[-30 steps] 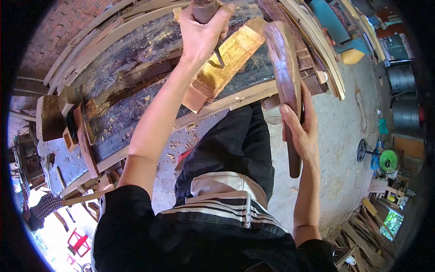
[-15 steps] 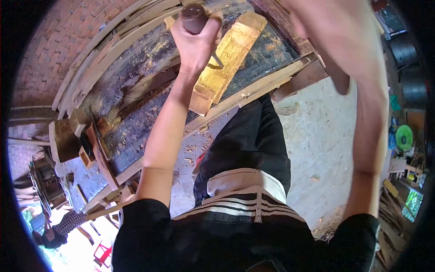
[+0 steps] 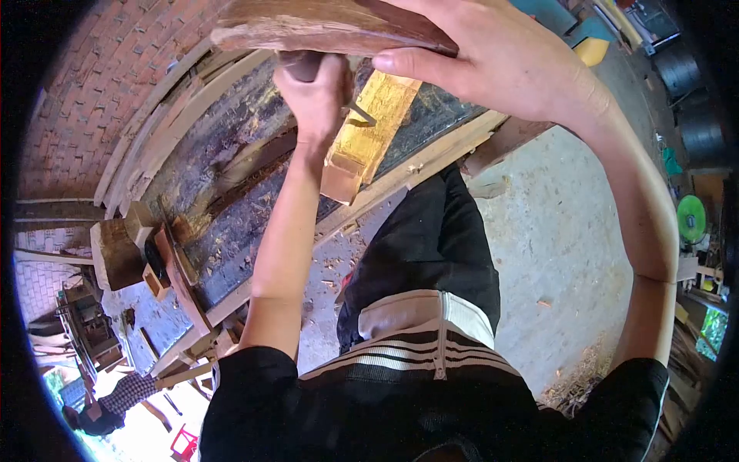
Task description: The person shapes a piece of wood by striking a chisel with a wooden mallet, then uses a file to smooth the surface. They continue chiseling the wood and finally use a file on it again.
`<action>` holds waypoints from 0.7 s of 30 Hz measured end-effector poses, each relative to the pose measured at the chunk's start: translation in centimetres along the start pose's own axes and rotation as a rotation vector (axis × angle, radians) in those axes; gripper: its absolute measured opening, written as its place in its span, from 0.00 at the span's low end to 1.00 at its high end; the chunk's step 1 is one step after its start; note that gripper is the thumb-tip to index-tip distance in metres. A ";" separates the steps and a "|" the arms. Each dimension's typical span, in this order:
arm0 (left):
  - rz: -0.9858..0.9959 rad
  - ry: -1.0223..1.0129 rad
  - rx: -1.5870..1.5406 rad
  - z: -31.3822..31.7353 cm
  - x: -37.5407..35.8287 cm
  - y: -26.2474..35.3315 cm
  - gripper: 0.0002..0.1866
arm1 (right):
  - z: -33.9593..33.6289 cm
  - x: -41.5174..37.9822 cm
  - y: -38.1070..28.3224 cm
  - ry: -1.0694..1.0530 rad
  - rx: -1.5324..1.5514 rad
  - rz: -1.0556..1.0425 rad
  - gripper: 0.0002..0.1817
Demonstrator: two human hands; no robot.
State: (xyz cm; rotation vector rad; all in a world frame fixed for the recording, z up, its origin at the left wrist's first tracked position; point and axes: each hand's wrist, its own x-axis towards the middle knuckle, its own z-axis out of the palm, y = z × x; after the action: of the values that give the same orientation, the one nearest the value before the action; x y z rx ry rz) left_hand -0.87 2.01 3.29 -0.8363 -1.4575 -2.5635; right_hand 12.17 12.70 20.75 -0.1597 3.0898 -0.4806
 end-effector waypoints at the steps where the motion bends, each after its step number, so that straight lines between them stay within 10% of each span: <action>1: -0.091 0.049 -0.037 -1.0 0.4 -0.9 0.03 | -2.2 -0.7 -0.2 -0.272 0.151 0.225 0.41; 4: -0.076 0.209 0.017 -3.3 1.4 -1.6 0.08 | 3.0 -1.8 3.9 0.111 0.225 0.064 0.41; 21: -0.268 0.541 -0.111 -3.7 1.9 -2.8 0.08 | 7.8 -5.6 7.6 0.400 0.095 0.150 0.36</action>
State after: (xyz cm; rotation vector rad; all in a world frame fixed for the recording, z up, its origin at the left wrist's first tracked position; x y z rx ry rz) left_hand -4.92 0.95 0.55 0.0713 -1.3285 -2.7624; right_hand 17.16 18.10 11.02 0.1936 3.4138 -0.7321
